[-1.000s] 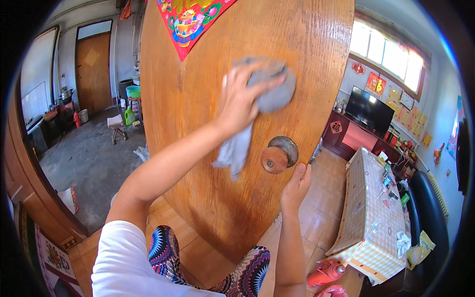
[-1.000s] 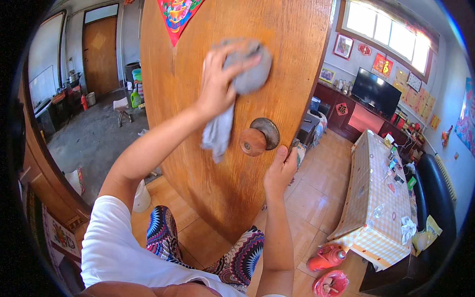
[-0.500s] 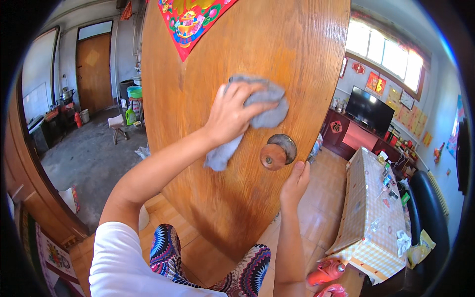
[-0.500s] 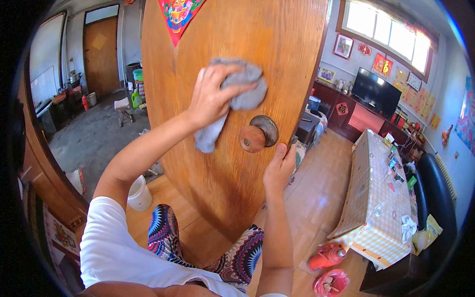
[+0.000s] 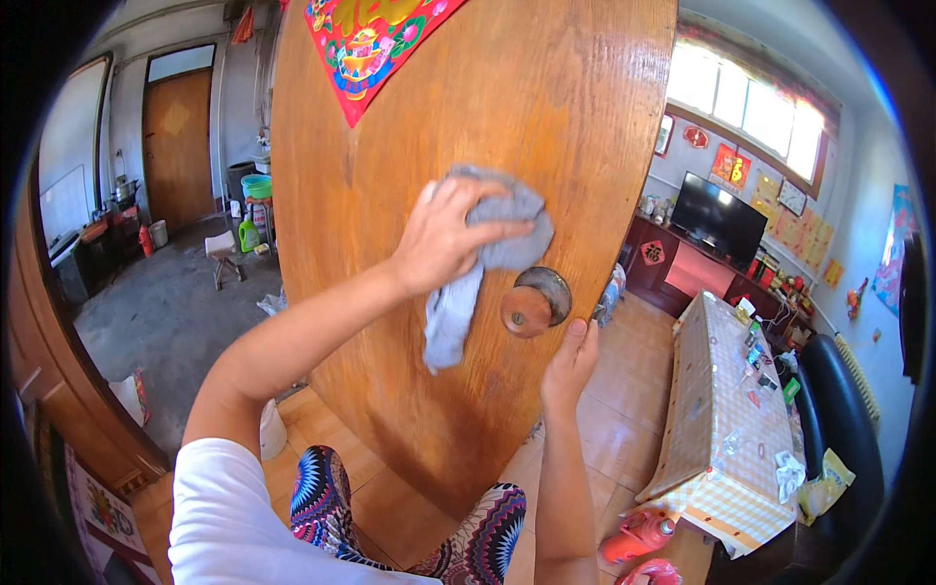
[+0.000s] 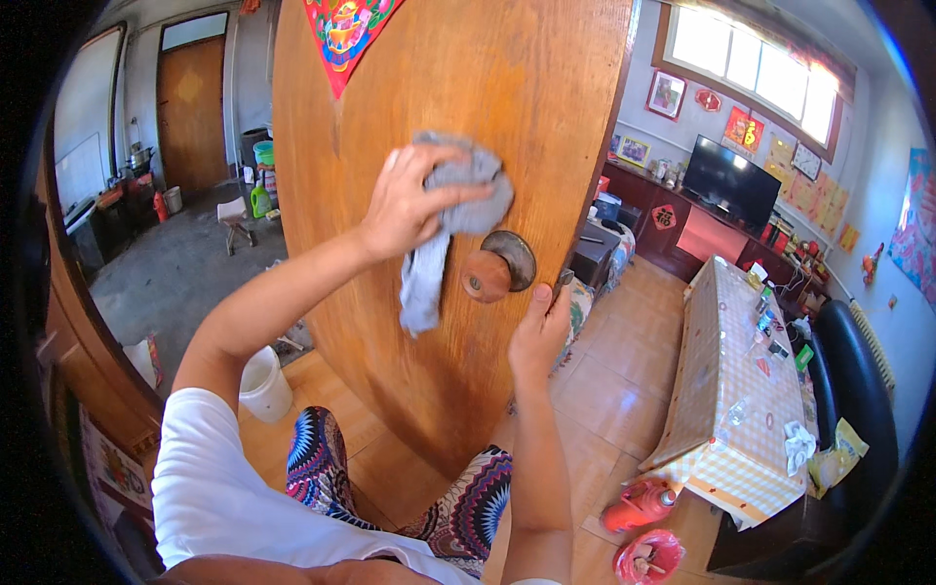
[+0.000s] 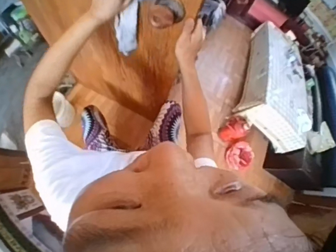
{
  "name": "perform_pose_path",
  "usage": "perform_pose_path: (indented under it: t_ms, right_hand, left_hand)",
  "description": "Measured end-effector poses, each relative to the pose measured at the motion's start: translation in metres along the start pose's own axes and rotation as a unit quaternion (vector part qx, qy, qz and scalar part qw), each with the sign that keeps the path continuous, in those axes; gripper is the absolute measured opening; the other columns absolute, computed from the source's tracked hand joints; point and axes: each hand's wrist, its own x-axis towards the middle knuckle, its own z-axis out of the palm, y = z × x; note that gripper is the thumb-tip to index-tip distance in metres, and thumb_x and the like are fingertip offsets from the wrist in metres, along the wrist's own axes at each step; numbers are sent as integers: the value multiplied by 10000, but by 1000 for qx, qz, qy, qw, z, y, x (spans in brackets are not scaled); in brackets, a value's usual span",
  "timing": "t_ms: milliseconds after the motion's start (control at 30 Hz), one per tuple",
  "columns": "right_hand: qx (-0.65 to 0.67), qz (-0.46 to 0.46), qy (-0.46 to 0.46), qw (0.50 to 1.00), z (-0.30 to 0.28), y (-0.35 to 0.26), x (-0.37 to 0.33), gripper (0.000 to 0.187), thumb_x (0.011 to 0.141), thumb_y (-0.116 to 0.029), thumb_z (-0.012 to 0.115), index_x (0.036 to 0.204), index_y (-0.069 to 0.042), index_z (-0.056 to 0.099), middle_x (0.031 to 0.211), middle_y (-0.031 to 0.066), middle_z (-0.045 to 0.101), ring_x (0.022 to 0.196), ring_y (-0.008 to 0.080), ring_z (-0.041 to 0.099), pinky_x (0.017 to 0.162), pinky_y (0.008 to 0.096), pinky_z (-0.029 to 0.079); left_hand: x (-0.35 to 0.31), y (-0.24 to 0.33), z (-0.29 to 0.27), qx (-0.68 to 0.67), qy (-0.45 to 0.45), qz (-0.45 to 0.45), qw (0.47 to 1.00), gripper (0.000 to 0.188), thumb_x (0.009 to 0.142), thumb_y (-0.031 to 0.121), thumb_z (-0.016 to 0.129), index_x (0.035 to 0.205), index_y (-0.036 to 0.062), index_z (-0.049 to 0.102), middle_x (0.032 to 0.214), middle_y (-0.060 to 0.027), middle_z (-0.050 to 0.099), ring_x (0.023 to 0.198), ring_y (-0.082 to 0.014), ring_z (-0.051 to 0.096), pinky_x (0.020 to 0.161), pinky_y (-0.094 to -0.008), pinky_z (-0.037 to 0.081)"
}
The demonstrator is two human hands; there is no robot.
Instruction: The person wipes the surface of a wooden door with a gray cloth, moving in circular and vertical motions around the doorknob and across the door panel. The person repeatedly wipes the same areas without visible dirt removal or change in surface condition.
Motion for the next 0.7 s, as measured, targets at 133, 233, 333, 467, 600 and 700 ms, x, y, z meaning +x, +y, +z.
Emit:
perform_pose_path:
  t_ms: [133, 233, 333, 467, 600, 700]
  right_hand:
    - [-1, -3, 3, 1000, 2, 4, 2, 534, 1111, -505, 459, 1089, 15, 572, 921, 149, 628, 848, 275, 571, 804, 401, 463]
    - [1, -4, 9, 1000, 4, 5, -2, 531, 1111, -504, 459, 1087, 14, 572, 919, 147, 626, 847, 275, 569, 803, 399, 463]
    - [10, -6, -5, 1000, 1, 1, 1, 530, 1110, -504, 463, 1079, 13, 570, 911, 143, 621, 838, 274, 562, 797, 397, 461]
    - [6, -1, -5, 1000, -1, 3, 1, 521, 1106, -500, 475, 1063, 12, 564, 886, 140, 609, 813, 264, 546, 775, 402, 456]
    - [-23, -5, 17, 1000, -6, 12, 3, 513, 1104, -495, 487, 1048, 10, 554, 857, 133, 593, 789, 249, 531, 746, 403, 448]
    - [-5, -5, 1, 1000, 2, 4, 0, 515, 1102, -497, 490, 1027, 10, 544, 836, 124, 573, 779, 242, 523, 732, 393, 441]
  left_hand:
    - [62, -5, 5, 26, 98, -82, 991, 660, 749, -108, 596, 1258, 275, 766, 1325, -106, 620, 1212, -355, 562, 1000, -441, 450]
    - [51, 0, 13, 27, 88, -78, 993, 658, 759, -92, 614, 1290, 274, 748, 1347, -122, 603, 1231, -371, 549, 1016, -459, 441]
    - [-3, -6, 11, 34, 2, 27, 999, 635, 750, -40, 670, 1287, 290, 745, 1350, -104, 602, 1193, -346, 574, 987, -469, 455]
    - [-22, -27, -13, -41, -145, 151, 977, 621, 730, 0, 707, 1280, 286, 748, 1298, -88, 619, 1174, -326, 596, 946, -452, 493]
    - [71, -47, -6, 1, 63, 40, 997, 535, 820, 20, 655, 1273, 294, 735, 1324, -129, 610, 1219, -375, 567, 979, -472, 477]
    - [165, -94, -9, 58, 189, -60, 978, 456, 886, 141, 656, 1330, 237, 691, 1402, -186, 555, 1315, -416, 482, 1081, -522, 392]
